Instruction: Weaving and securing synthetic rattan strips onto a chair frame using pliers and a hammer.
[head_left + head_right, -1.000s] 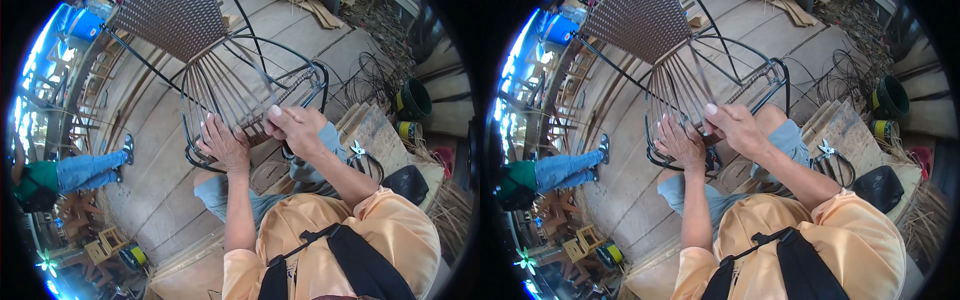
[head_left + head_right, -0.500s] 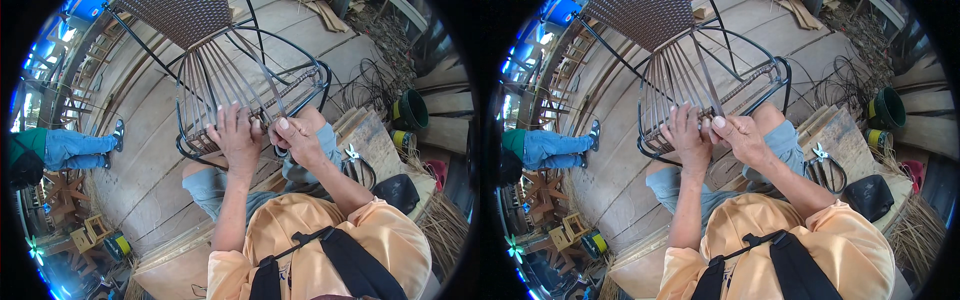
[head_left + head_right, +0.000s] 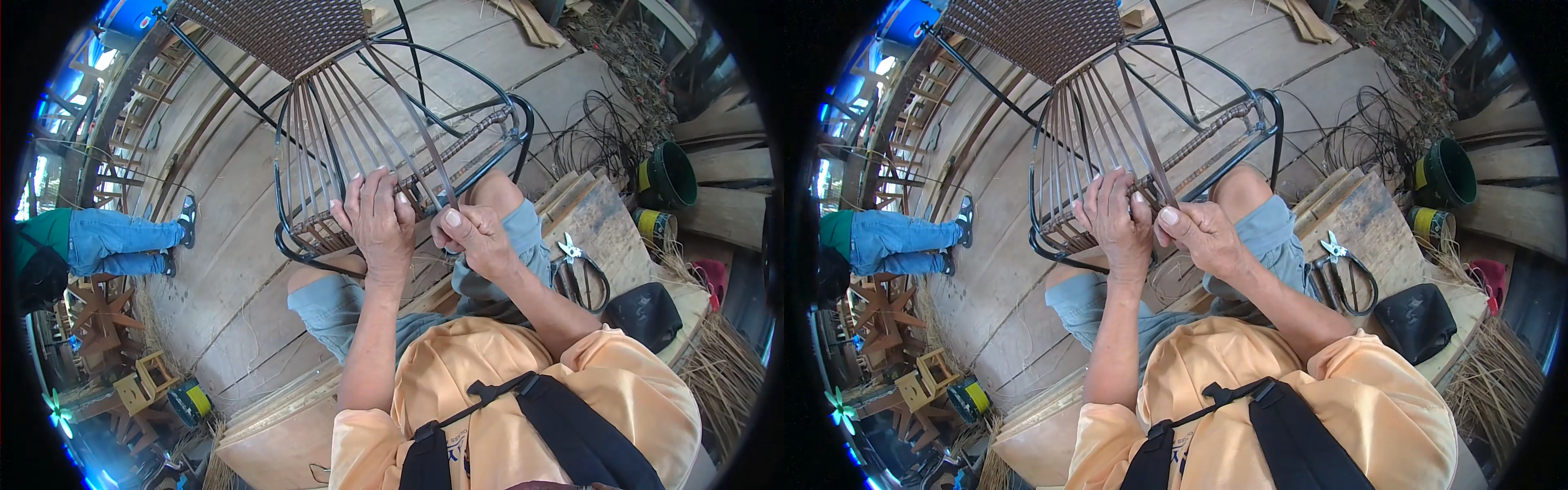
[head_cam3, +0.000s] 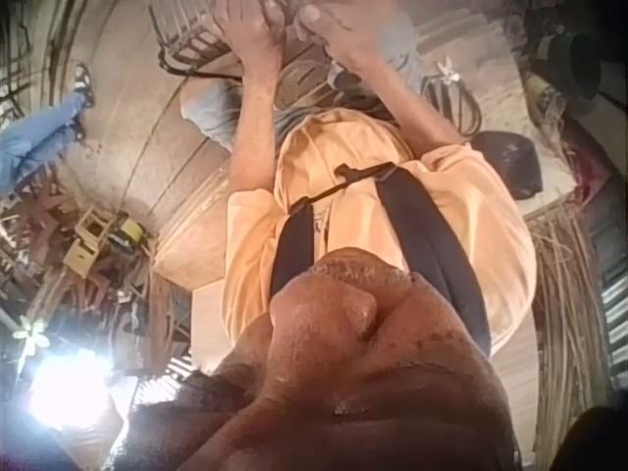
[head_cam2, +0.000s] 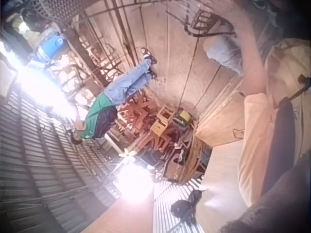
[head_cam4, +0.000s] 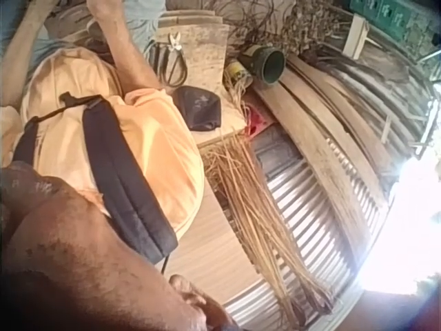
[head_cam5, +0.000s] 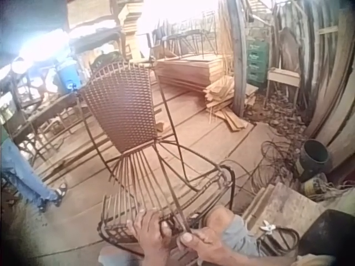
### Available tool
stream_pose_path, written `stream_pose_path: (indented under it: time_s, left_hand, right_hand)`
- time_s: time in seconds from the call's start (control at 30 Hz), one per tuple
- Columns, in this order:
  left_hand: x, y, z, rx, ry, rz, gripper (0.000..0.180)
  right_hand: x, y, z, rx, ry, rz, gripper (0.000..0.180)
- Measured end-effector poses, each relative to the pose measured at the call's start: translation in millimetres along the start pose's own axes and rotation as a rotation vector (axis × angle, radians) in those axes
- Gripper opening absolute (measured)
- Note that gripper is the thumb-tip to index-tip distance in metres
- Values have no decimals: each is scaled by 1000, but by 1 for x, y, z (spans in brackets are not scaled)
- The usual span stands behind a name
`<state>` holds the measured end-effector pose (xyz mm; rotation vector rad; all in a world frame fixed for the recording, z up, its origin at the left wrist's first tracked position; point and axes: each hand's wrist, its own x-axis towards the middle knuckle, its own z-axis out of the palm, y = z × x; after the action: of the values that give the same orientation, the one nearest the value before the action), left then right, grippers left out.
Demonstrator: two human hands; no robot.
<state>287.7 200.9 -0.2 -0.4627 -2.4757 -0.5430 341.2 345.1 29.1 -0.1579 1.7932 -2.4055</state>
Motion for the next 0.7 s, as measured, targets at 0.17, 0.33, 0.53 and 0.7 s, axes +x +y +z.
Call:
stream_pose_path:
  time_s: [0.17, 0.33, 0.53, 0.7]
  left_hand:
    - [0, -2, 1, 28, 18, 8, 25]
    - [0, 0, 3, 30, 17, 8, 26]
    - [4, 3, -13, -83, -42, -52, 26]
    - [39, 36, -61, -597, -328, -474, 34]
  right_hand:
    - [-1, -7, 5, 17, 23, -16, 48]
    - [-2, -2, 7, 9, 26, -89, 47]
    - [-1, 13, 0, -362, -44, -230, 41]
    - [-2, 24, -2, -578, -97, -397, 39]
